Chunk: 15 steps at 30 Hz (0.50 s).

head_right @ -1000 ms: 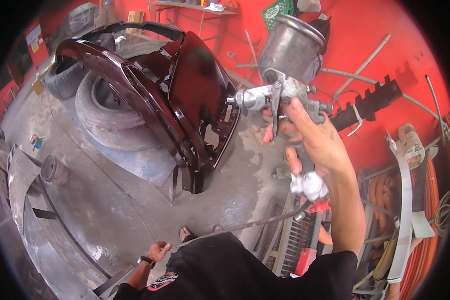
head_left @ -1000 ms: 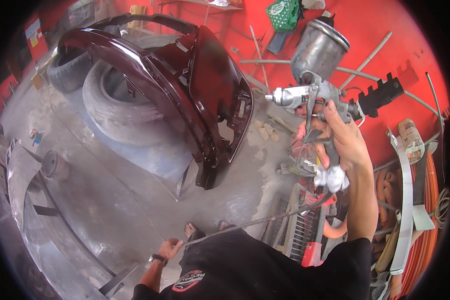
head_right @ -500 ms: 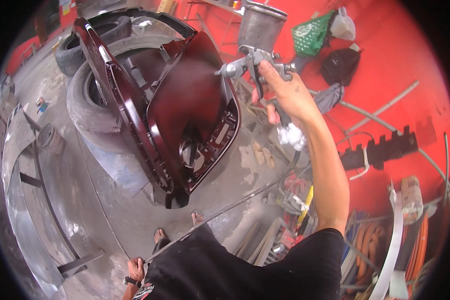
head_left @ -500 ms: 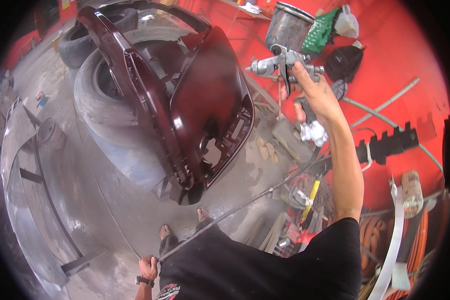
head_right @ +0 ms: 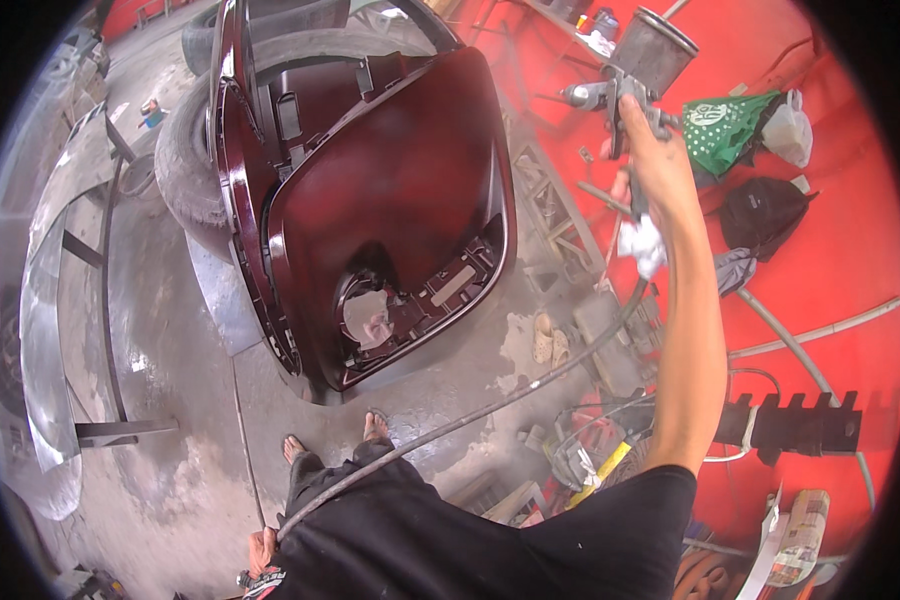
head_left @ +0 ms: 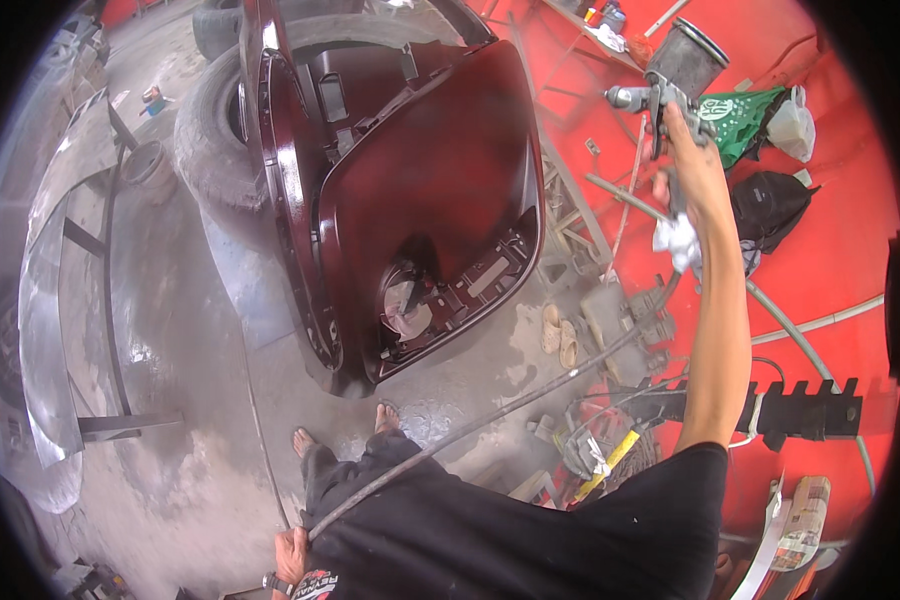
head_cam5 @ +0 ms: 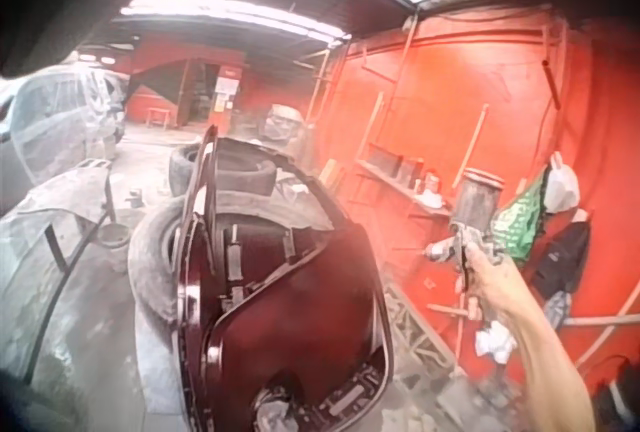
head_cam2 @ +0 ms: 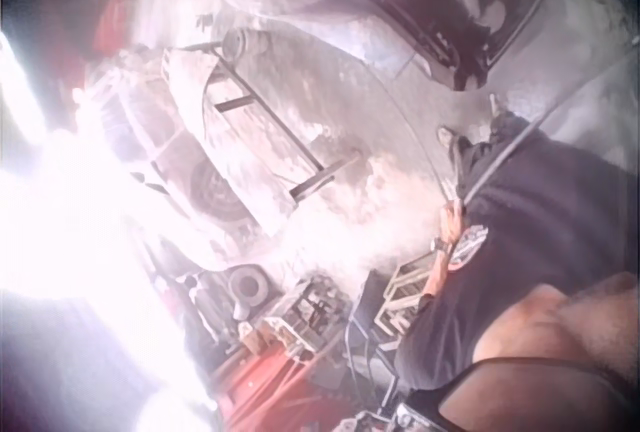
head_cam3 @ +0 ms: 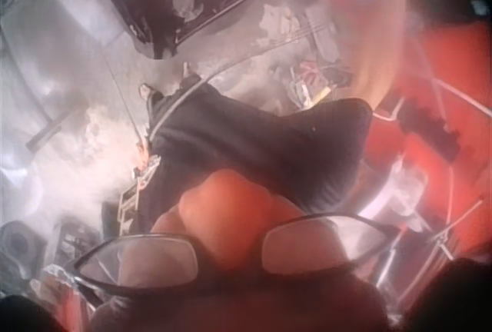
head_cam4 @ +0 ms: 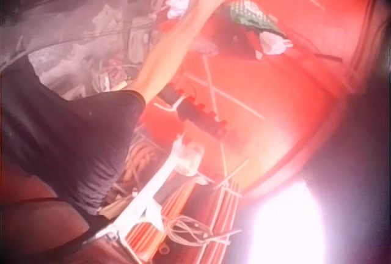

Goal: The person uses a spray gun to apply a coat of dark red paint to a car bumper mounted on a stand. They move around the bumper to ensure even coverage on all visible surfaces.

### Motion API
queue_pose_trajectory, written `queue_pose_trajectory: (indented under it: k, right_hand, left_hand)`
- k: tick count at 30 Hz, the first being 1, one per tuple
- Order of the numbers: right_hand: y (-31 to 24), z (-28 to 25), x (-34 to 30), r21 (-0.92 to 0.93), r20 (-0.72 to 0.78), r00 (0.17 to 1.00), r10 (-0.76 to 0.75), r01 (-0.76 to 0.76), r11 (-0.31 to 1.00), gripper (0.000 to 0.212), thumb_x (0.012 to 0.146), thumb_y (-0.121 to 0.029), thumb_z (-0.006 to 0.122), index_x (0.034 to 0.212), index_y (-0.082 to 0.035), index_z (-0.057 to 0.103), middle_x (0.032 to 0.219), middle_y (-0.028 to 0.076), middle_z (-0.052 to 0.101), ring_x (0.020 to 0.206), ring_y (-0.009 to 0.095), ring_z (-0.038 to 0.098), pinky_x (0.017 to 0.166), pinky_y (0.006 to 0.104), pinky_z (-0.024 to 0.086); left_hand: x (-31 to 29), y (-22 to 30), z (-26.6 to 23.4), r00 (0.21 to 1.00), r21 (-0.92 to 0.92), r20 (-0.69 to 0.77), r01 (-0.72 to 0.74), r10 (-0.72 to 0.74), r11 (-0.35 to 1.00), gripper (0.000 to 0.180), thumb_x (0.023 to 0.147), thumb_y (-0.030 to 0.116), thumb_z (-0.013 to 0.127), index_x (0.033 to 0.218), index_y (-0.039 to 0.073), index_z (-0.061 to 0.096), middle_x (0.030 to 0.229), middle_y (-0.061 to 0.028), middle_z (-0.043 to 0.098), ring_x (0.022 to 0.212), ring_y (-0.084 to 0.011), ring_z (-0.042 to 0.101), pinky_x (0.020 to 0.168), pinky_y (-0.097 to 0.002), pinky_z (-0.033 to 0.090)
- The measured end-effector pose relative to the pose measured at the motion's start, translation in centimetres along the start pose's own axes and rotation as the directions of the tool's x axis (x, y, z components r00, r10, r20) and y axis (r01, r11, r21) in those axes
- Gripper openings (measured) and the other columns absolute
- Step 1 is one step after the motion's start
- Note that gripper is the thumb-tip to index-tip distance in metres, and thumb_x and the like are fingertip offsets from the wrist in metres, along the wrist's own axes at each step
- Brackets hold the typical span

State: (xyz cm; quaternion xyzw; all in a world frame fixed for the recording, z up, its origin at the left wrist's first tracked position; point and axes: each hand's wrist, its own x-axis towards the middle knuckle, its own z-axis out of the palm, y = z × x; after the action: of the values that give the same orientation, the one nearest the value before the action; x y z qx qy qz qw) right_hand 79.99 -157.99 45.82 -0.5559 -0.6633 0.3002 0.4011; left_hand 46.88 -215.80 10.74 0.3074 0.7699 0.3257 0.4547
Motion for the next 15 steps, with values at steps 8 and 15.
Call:
queue_pose_trajectory:
  k: [8, 15]
  right_hand:
    - [-4.3, 4.0, -15.4, 0.059, 0.350, 0.933, -0.079, 0.063, 0.996, 0.067, 0.101, -0.057, 0.050, 0.118, 0.008, 0.058, 0.080, 0.013, 0.066, 0.041, 0.014, 0.054, 0.040, 0.0254, 0.038]
    - [-2.5, 3.2, -12.5, 0.042, 0.455, 0.887, -0.073, 0.061, 0.997, 0.067, 0.104, -0.053, 0.044, 0.119, 0.011, 0.056, 0.078, 0.014, 0.066, 0.037, 0.015, 0.051, 0.041, 0.0272, 0.042]
  left_hand:
    - [2.2, -0.4, -1.0, 0.998, -0.061, 0.068, -0.004, 0.009, 0.998, 0.065, 0.105, 0.048, 0.043, 0.058, 0.002, 0.047, 0.051, -0.0010, 0.042, 0.050, -0.0104, 0.036, 0.048, -0.0341, 0.030]
    - [3.0, 1.6, -1.7, 0.996, -0.058, 0.086, 0.001, 0.004, 0.998, 0.062, 0.104, 0.043, 0.046, 0.059, 0.001, 0.048, 0.051, -0.0027, 0.043, 0.050, -0.0119, 0.037, 0.048, -0.0353, 0.030]
